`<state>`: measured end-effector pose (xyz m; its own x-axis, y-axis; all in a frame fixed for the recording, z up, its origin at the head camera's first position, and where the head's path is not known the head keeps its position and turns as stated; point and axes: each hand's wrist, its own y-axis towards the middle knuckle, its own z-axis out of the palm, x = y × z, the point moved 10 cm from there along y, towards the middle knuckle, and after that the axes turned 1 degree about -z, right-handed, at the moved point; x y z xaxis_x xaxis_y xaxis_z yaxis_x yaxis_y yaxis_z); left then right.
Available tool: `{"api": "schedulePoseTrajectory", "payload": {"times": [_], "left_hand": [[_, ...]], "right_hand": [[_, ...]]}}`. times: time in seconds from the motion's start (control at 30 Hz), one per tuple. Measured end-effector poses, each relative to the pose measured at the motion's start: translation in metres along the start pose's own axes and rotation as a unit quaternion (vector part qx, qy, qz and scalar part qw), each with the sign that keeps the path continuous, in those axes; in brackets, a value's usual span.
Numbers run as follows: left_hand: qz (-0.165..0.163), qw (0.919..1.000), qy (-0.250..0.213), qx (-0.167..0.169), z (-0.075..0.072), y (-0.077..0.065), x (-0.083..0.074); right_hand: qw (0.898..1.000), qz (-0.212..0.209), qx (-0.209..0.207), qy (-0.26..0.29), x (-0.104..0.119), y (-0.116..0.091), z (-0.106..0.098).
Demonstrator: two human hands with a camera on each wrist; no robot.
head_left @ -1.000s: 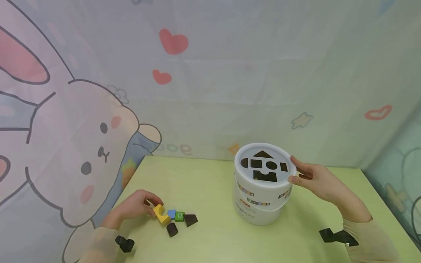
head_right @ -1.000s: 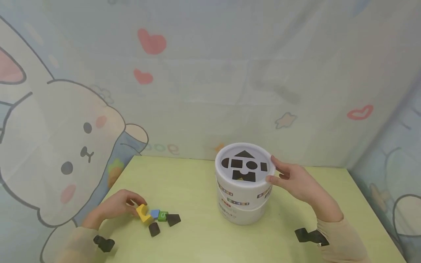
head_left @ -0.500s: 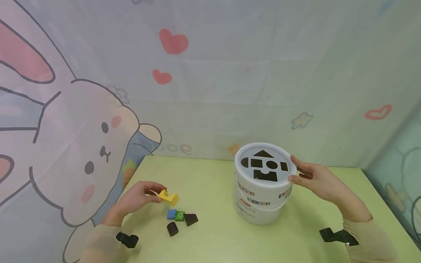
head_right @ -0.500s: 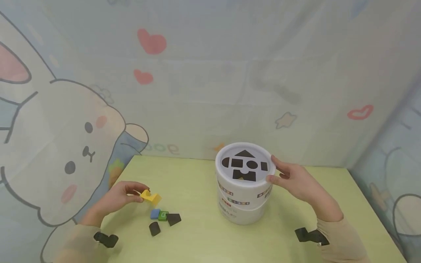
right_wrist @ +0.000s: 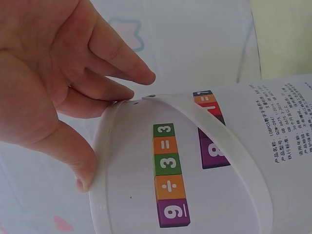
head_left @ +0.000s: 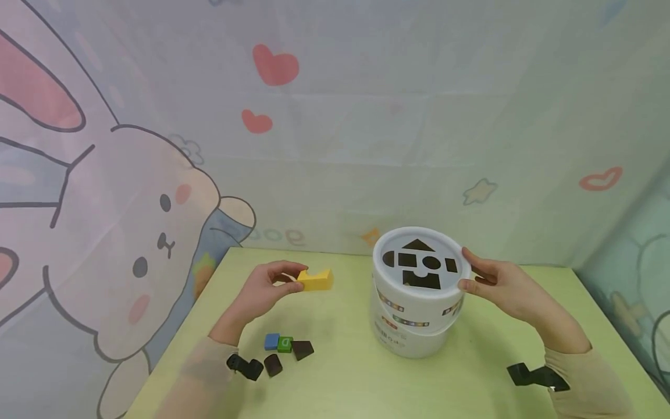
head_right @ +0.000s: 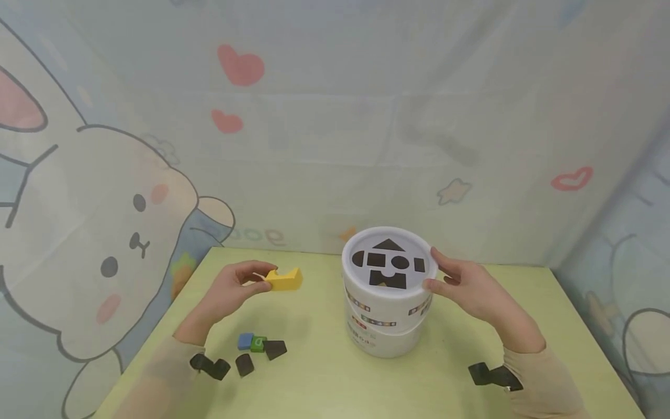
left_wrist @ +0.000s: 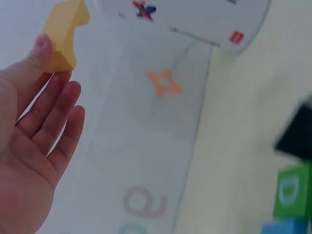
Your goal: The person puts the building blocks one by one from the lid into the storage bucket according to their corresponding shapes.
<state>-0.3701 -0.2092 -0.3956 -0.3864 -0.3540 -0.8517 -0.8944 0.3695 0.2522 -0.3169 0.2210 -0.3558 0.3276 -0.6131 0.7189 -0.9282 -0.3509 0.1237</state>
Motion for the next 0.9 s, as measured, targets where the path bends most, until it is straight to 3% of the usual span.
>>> {"api": "schedulePoseTrajectory", "payload": {"times": [0.23, 0.57, 0.9], "left_hand": [[0.022, 0.9989, -0.032, -0.025, 0.028, 0.018, -0.037], [0.053, 0.9908, -0.123, -0.018, 0.071, 0.037, -0.072], [0.074, 0.9888, -0.128, -0.025, 0.089, 0.041, -0.097]], "right_hand": [[1.000, 0.006, -0.001, -0.008, -0.002, 0.001, 0.000], [1.000, 0.008, -0.005, -0.016, -0.002, -0.002, -0.004], [1.000, 0.017, 0.000, -0.008, -0.006, -0.003, -0.002]]}}
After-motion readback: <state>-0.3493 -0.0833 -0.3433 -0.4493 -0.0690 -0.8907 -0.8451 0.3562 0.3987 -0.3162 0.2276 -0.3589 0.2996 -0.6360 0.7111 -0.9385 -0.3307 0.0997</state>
